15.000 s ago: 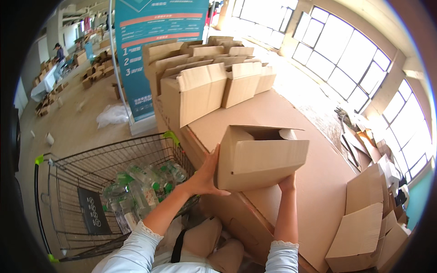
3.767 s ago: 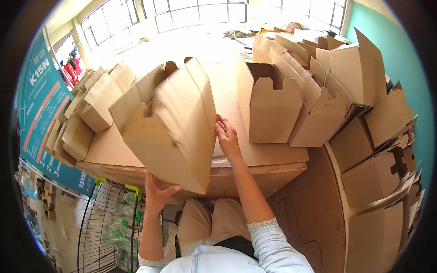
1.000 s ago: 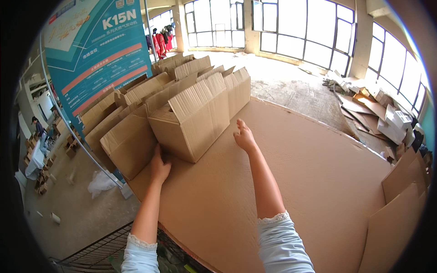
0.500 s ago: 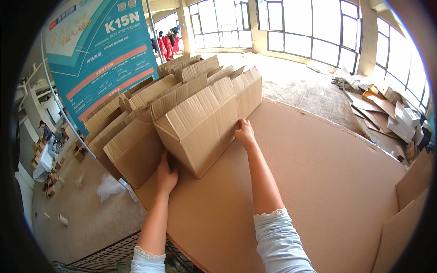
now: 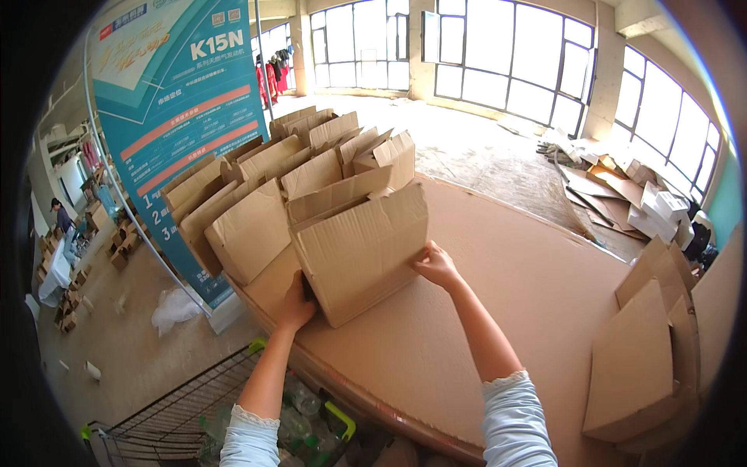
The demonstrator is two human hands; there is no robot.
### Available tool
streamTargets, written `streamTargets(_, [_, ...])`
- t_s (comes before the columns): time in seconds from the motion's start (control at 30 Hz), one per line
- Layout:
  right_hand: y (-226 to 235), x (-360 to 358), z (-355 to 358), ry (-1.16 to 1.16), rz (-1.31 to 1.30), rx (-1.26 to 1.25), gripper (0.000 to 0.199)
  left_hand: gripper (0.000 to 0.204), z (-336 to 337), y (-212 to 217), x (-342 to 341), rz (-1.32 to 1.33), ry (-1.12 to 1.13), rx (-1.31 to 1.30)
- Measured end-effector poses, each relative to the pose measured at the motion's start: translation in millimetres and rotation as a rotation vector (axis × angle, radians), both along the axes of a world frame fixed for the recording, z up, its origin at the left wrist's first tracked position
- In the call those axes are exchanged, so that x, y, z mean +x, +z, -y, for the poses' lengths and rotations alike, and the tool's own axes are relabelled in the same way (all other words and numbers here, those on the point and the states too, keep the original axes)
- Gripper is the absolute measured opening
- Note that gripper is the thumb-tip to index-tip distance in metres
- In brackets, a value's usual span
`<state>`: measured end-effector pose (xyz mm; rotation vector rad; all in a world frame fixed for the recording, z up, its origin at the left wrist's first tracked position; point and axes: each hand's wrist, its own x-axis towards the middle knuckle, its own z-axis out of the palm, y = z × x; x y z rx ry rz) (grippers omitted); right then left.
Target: The person moves cardboard boxes one by one from a large container to a tabletop, arranging them in rows.
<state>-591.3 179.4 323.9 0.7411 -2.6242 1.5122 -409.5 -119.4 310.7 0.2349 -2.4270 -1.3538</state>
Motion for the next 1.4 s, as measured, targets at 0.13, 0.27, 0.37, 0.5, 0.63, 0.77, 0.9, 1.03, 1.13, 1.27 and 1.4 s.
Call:
streamTargets(0.13, [29.7,90.9,-59.9,0.021,0.151,0.074,0.036,0.073,-40.2,5.1,53.0,-0.114,-0.186,0.031])
streamTargets(0.27, [55.5,170.8,-123.1,0.019,0.26,0.127,0.026,0.073,-87.3,10.9,94.4,-0.101,-0.299,0.083])
streamTargets(0.37, [55.3,223.3,-159.5,-0.048,0.267,0.079,0.02,0.079,-113.3,-19.2,106.5,-0.177,-0.36,0.083])
streamTargets(0.5, [56.8,270.1,-199.3,-0.073,0.287,0.116,0.03,0.084,-141.3,-18.8,138.9,-0.156,-0.385,-0.001])
streamTargets(0.63, [71.7,299.4,-225.5,0.029,0.395,0.05,0.036,0.103,-158.8,21.4,184.9,0.048,-0.585,0.472])
streamTargets(0.77, [66.4,290.9,-234.7,0.226,0.535,-0.218,0.049,0.132,-163.7,42.4,227.7,0.042,-0.66,0.34])
streamTargets(0.9, [21.1,255.7,-242.2,0.118,0.675,-0.431,0.076,0.147,-206.2,39.9,226.5,-0.109,-0.483,0.011])
streamTargets(1.03, [-1.6,244.9,-242.2,0.233,0.64,-0.581,0.072,0.147,-225.3,41.8,246.3,-0.134,-0.394,0.014])
streamTargets(1.13, [-1.7,252.7,-243.7,0.259,0.661,-0.615,0.083,0.146,-232.4,42.7,257.8,-0.193,-0.379,0.083])
streamTargets(1.27, [-3.8,267.0,-245.5,0.292,0.693,-0.653,0.084,0.142,-235.2,45.7,278.8,-0.215,-0.341,0.073])
streamTargets(1.4, [-15.1,265.2,-245.4,0.35,0.703,-0.674,0.085,0.141,-234.6,45.6,293.1,-0.236,-0.27,0.05])
